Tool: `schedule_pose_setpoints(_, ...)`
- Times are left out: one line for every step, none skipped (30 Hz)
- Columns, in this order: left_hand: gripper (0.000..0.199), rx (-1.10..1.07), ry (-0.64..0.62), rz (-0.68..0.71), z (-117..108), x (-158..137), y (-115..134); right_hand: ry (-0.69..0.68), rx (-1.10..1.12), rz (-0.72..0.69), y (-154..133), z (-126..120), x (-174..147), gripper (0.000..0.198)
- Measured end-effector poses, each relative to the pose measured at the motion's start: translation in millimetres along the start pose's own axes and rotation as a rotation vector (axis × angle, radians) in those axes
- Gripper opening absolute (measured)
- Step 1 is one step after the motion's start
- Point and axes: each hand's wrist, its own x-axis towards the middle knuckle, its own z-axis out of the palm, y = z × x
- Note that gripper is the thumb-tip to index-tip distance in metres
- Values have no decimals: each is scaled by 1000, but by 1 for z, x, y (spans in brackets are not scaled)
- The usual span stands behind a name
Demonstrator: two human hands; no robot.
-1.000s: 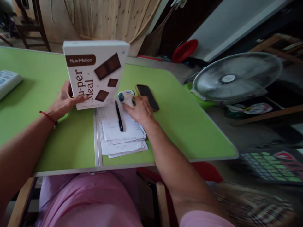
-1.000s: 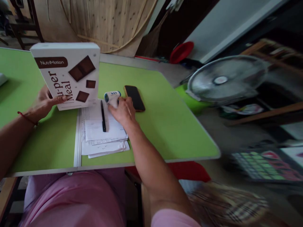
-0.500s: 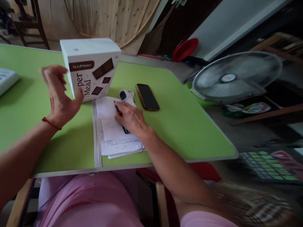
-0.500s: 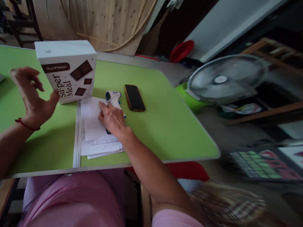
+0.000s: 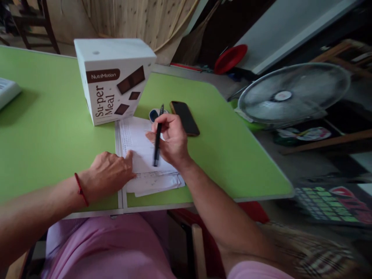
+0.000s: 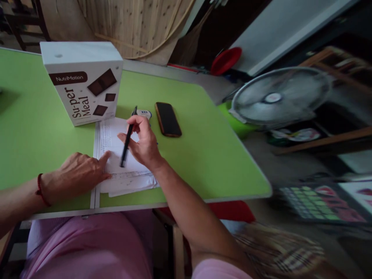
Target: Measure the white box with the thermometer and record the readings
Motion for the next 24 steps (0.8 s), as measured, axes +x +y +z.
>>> schedule_pose_setpoints(46, 2, 4, 3, 0, -1, 1, 3, 86, -7, 0, 2, -2, 22)
schedule_pose_setpoints(44, 3, 7, 8, 0, -1, 2, -7, 165, -13, -1, 3, -4, 23)
schedule_pose_setpoints(43, 3, 6, 13, 0, -1, 2, -35, 227, 5, -1, 5, -5, 27)
schedule_pose_setpoints(42, 1, 5, 16, 0, -2, 3, -81, 286, 57, -2, 7, -7, 31)
schedule_pose_setpoints(42, -1, 2, 18, 0, -2, 4, -126, 340, 124, -2, 8, -8, 34)
schedule_pose_setpoints(43, -3, 0, 17, 0, -2, 4, -166, 382, 197, -2, 9, -9, 35)
schedule_pose_setpoints(44, -2, 2, 15, 0, -1, 4, -208, 405, 270, -3, 11, -10, 34)
schedule_pose_setpoints(45, 0, 8, 13, 0, -1, 5, -247, 409, 334, -3, 12, -10, 32)
schedule_pose_setpoints(45, 2, 13, 12, 1, -1, 5, -281, 395, 379, -3, 13, -10, 27)
schedule_pose_setpoints(46, 2, 15, 16, 1, -1, 4, -303, 367, 403, -4, 14, -10, 22)
schedule_pose_setpoints(47, 1, 13, 20, 1, -1, 4, -312, 330, 408, -4, 15, -10, 17)
schedule_pose_setpoints(47, 1, 10, 22, 2, -1, 4, -309, 291, 398, -4, 17, -10, 13)
schedule_pose_setpoints(47, 0, 7, 24, 2, -1, 4, -292, 258, 376, -4, 18, -10, 10)
schedule_pose_setpoints(47, -1, 6, 23, 1, -1, 4, -263, 228, 344, -4, 19, -12, 8)
schedule_pose_setpoints(47, -2, 6, 20, 1, -1, 4, -227, 194, 304, -4, 20, -13, 6)
schedule_pose_setpoints(48, -2, 6, 17, 1, -1, 4, -186, 150, 257, -4, 21, -16, 5)
schedule_pose_setpoints(48, -4, 4, 17, 0, -1, 4, -144, 100, 203, -4, 21, -18, 4)
schedule_pose_setpoints(49, -6, 1, 20, 0, -2, 4, -102, 46, 149, -4, 22, -21, 3)
schedule_pose_setpoints(49, -7, 0, 24, -1, -2, 4, -65, -6, 101, -5, 22, -23, 3)
schedule_pose_setpoints(50, -6, 2, 28, -1, -2, 5, -36, -52, 64, -5, 22, -25, 5)
schedule_pose_setpoints(51, -4, 8, 32, -2, -2, 5, -16, -87, 37, -5, 22, -26, 6)
schedule_pose_setpoints(51, -1, 16, 32, -1, -2, 5, -3, -112, 17, -5, 22, -27, 8)
schedule_pose_setpoints(52, 3, 24, 31, -1, -2, 4, 4, -128, 0, -5, 22, -27, 9)
schedule_pose_setpoints(51, 6, 34, 29, -1, -2, 4, 5, -140, -14, -5, 22, -27, 10)
